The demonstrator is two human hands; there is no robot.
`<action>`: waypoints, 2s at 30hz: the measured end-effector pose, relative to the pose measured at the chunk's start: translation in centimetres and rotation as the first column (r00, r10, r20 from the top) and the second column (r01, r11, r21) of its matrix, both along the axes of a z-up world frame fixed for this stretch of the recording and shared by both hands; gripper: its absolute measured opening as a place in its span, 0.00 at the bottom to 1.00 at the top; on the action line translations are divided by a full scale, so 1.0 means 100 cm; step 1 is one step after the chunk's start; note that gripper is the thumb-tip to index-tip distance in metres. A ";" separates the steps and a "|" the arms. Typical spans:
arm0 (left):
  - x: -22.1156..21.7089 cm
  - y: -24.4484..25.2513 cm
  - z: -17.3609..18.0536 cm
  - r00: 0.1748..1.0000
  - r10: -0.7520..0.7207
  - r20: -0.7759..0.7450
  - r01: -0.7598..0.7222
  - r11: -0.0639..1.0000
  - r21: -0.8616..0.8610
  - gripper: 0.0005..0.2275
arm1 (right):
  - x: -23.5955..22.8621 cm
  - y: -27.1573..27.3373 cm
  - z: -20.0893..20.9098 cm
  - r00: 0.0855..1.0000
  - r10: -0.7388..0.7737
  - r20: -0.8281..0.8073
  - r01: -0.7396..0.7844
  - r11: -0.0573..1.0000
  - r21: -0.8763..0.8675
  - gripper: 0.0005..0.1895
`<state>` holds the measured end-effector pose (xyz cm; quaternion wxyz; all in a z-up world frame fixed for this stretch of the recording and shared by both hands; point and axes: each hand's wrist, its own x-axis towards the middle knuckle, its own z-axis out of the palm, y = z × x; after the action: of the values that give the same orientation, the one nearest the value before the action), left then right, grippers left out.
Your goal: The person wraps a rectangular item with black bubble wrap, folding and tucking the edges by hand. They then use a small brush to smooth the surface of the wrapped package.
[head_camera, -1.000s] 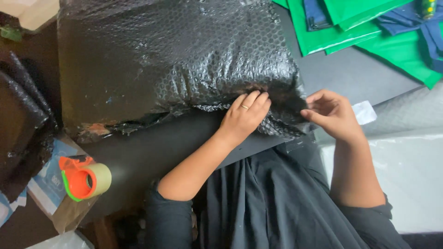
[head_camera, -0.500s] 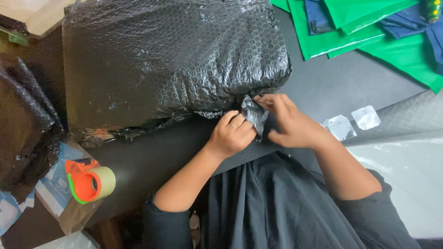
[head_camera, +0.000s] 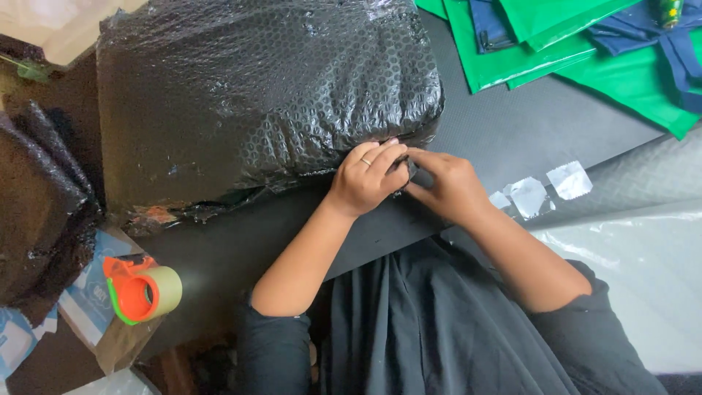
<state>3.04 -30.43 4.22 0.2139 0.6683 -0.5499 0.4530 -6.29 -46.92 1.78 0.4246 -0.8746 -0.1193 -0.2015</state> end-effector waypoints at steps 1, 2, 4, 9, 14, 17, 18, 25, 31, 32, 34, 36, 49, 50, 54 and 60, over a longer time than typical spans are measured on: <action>-0.001 0.000 -0.001 1.000 0.021 -0.009 -0.020 1.000 0.005 0.05 | -0.001 0.003 0.001 0.997 -0.066 0.040 0.066 0.998 -0.012 0.24; 0.000 0.000 0.000 1.000 0.019 -0.008 -0.019 1.000 0.009 0.05 | 0.001 0.005 -0.010 0.997 -0.067 0.041 0.068 0.998 -0.009 0.24; 0.002 -0.001 0.002 0.998 0.052 -0.026 -0.051 0.998 0.022 0.05 | 0.005 0.011 -0.032 0.942 -0.225 0.250 0.251 0.965 -0.081 0.21; 0.005 0.003 -0.002 0.991 0.035 -0.129 -0.030 0.999 0.043 0.05 | 0.004 0.004 -0.035 0.914 -0.330 0.234 0.330 0.943 0.040 0.23; 0.007 0.002 -0.011 0.967 0.055 -0.249 -0.053 0.998 0.013 0.03 | 0.007 -0.005 0.018 0.917 -0.127 0.378 0.170 0.982 -0.083 0.11; 0.007 0.002 -0.016 0.969 0.058 -0.242 -0.058 0.998 0.007 0.03 | 0.012 -0.008 0.029 0.940 -0.142 0.311 0.137 0.990 0.039 0.10; 0.007 0.002 -0.018 0.969 0.061 -0.238 -0.062 0.998 0.000 0.04 | 0.014 -0.009 0.030 0.943 -0.164 0.290 0.149 0.986 0.074 0.10; 0.004 0.009 -0.015 0.968 0.067 -0.240 -0.056 0.997 0.054 0.11 | 0.026 -0.013 0.000 0.928 -0.286 0.237 0.242 0.950 0.198 0.15; 0.002 0.011 -0.004 0.965 0.075 -0.252 -0.063 0.997 0.054 0.09 | 0.031 -0.012 0.011 0.815 -0.118 0.567 0.220 0.969 -0.114 0.09; 0.005 0.011 -0.011 0.965 0.074 -0.253 -0.063 0.997 0.053 0.09 | 0.030 -0.013 0.014 0.815 -0.118 0.567 0.220 0.969 -0.115 0.09; 0.013 0.011 -0.023 0.964 0.029 -0.263 -0.026 1.000 0.016 0.09 | 0.027 -0.017 0.019 0.877 -0.129 0.463 0.113 0.992 0.062 0.03; 0.011 0.012 -0.026 0.968 0.026 -0.251 -0.024 1.000 0.013 0.08 | 0.025 -0.019 0.027 0.896 -0.100 0.433 0.074 0.994 0.076 0.02; 0.011 0.011 -0.013 0.961 0.040 -0.272 -0.033 0.999 0.030 0.04 | 0.010 -0.018 0.052 0.937 0.022 0.349 0.043 0.983 -0.177 0.15; 0.008 0.009 -0.007 0.961 0.037 -0.273 -0.029 0.999 0.031 0.04 | 0.013 -0.021 0.046 0.937 0.018 0.349 0.047 0.983 -0.176 0.15; -0.004 0.003 0.009 0.970 0.135 -0.201 -0.118 0.989 0.092 0.05 | 0.022 -0.026 0.030 0.901 -0.026 0.434 0.151 0.954 -0.257 0.05; -0.034 0.000 0.020 0.919 0.369 -0.141 -0.348 0.925 0.154 0.07 | 0.025 -0.030 0.025 0.940 -0.025 0.340 0.106 0.969 -0.223 0.09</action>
<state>-0.40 -30.45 6.25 0.1300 0.8055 -0.4256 0.3912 -3.81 -49.87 4.28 0.2835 -0.8756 -0.1835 -0.3454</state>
